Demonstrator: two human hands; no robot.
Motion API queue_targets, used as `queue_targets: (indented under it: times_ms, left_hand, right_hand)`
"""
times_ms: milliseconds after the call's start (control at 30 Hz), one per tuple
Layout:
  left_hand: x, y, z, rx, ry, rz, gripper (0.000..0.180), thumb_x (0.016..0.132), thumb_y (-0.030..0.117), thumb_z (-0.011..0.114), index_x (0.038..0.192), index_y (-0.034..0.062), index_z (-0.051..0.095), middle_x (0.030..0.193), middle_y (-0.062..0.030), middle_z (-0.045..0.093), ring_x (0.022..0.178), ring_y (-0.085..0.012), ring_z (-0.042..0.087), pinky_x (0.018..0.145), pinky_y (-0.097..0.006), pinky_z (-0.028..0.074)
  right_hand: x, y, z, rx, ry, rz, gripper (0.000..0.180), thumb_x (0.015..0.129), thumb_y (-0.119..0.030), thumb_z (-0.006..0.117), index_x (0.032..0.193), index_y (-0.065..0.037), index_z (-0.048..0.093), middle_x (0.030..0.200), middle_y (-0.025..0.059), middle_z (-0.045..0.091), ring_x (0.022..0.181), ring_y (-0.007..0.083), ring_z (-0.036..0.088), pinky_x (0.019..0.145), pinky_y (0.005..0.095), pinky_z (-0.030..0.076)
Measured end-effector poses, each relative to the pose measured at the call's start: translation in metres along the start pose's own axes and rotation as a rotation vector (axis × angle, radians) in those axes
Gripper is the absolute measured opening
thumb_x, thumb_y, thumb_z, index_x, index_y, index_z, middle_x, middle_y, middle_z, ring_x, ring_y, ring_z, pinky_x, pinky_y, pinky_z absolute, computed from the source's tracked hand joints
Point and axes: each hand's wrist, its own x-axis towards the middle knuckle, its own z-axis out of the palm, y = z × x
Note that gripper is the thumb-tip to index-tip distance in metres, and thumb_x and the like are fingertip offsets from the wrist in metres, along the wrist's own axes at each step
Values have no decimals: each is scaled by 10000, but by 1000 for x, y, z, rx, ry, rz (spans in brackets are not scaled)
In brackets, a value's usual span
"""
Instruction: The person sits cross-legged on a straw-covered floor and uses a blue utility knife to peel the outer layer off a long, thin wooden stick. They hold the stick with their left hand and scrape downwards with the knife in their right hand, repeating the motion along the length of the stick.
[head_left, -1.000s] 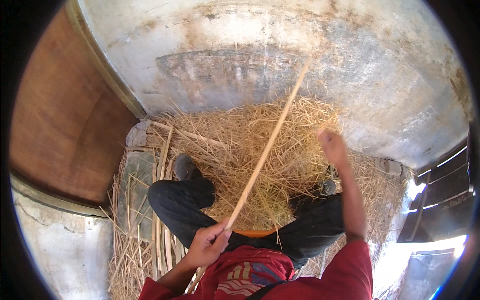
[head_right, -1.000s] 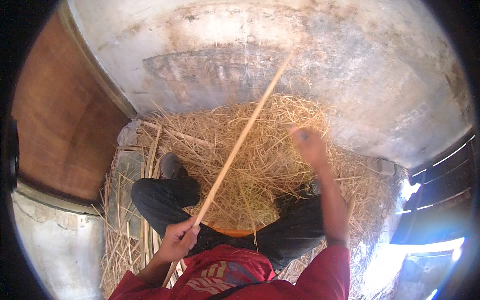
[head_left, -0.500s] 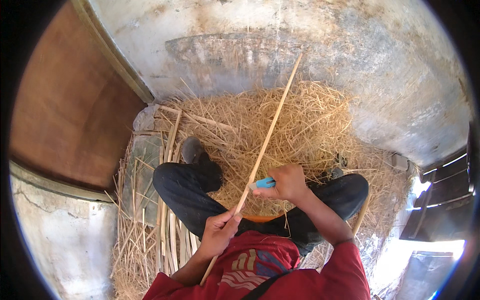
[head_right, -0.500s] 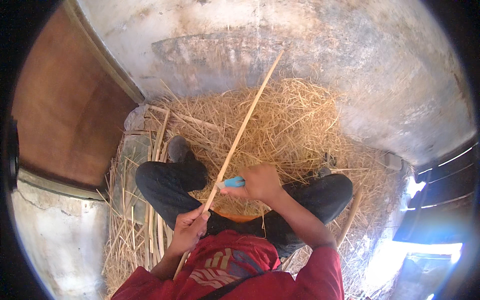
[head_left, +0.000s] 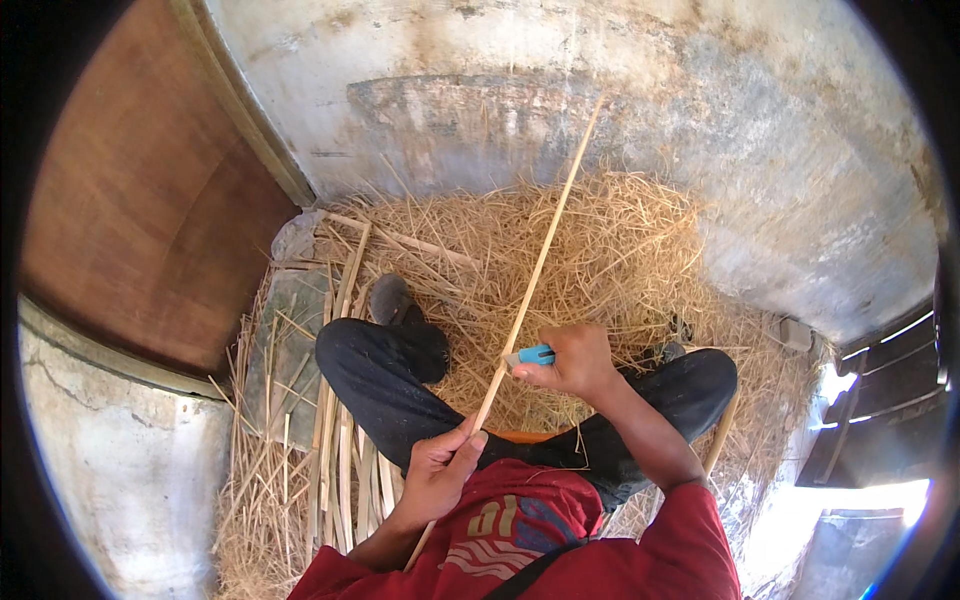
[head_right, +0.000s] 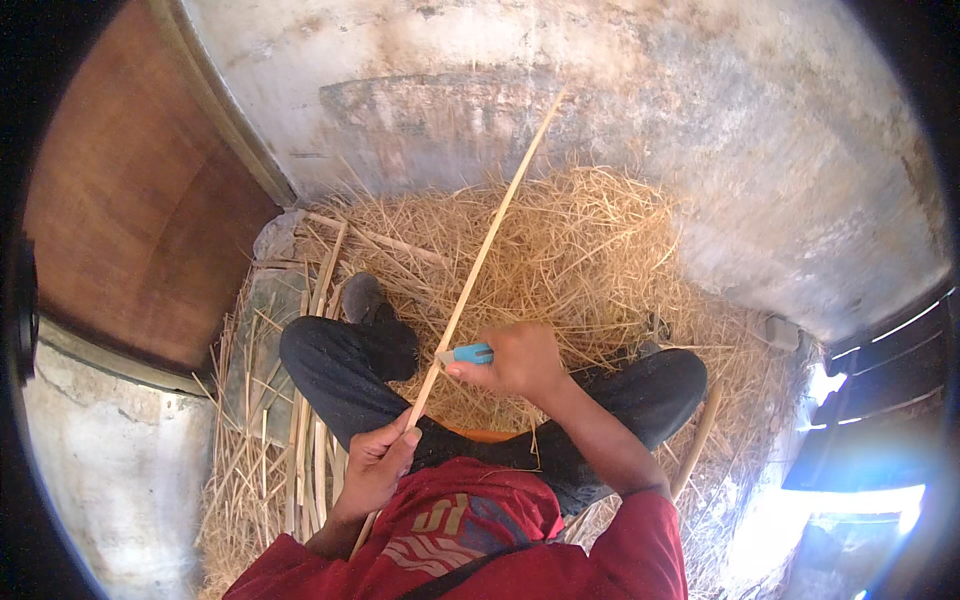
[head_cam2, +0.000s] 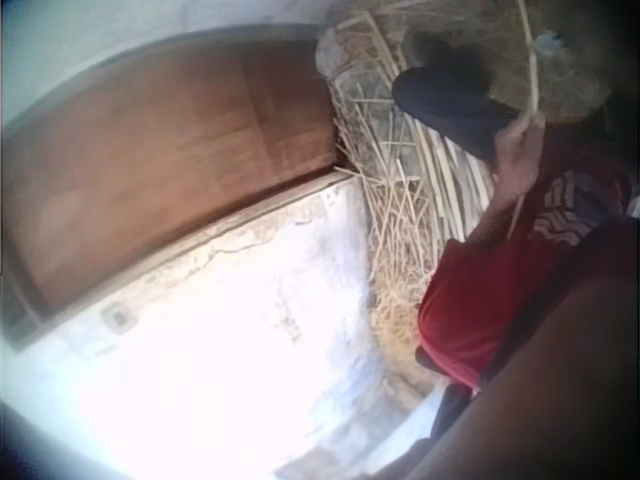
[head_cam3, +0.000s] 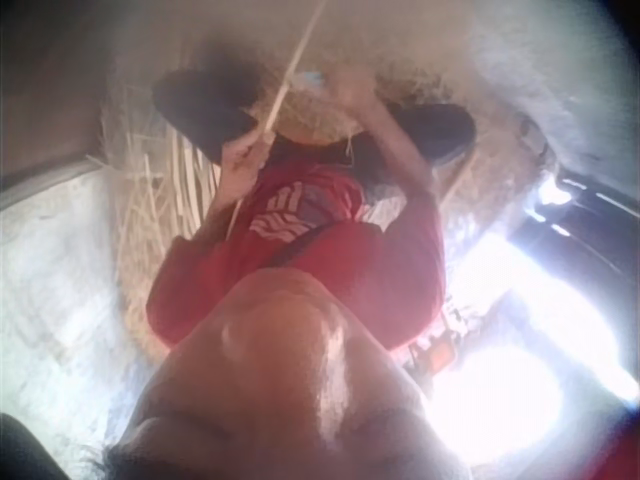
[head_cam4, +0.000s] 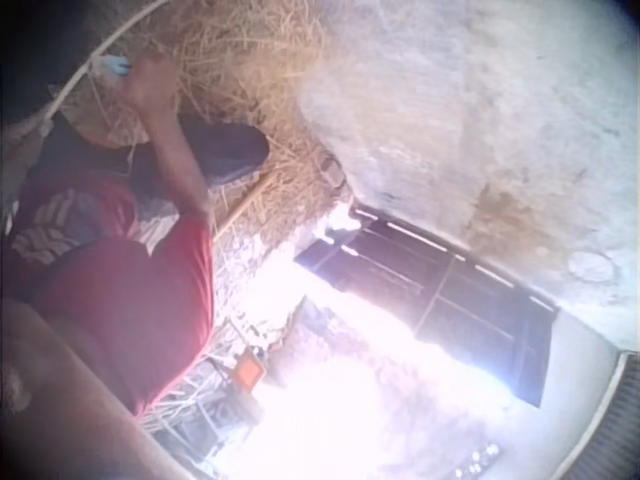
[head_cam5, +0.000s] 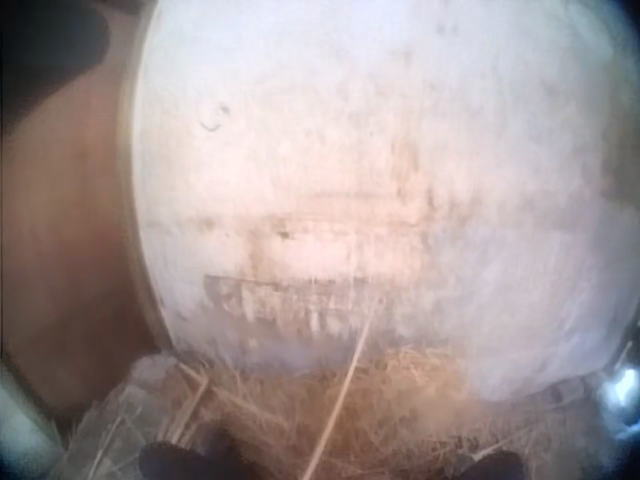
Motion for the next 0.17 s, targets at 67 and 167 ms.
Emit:
queue_targets:
  times_ms: [67, 167]
  left_hand:
    - [-1, 2, 1, 44, 2, 40, 376, 954, 116, 545, 1314, 18, 505, 713, 85, 466, 622, 8, 363, 530, -161, 308]
    - [0, 4, -2, 90, 8, 73, 371, 957, 108, 535, 1317, 26, 507, 791, 61, 532, 663, -8, 405, 583, -151, 351]
  right_hand:
    - [5, 5, 6, -42, 42, -31, 650, 724, -695, 597, 561, -67, 555, 461, 111, 503, 430, 299, 559, 434, 413, 445]
    - [15, 11, 13, 5, 152, -80, 673, 715, -737, 561, 546, -90, 487, 459, 95, 465, 422, 290, 534, 416, 401, 409]
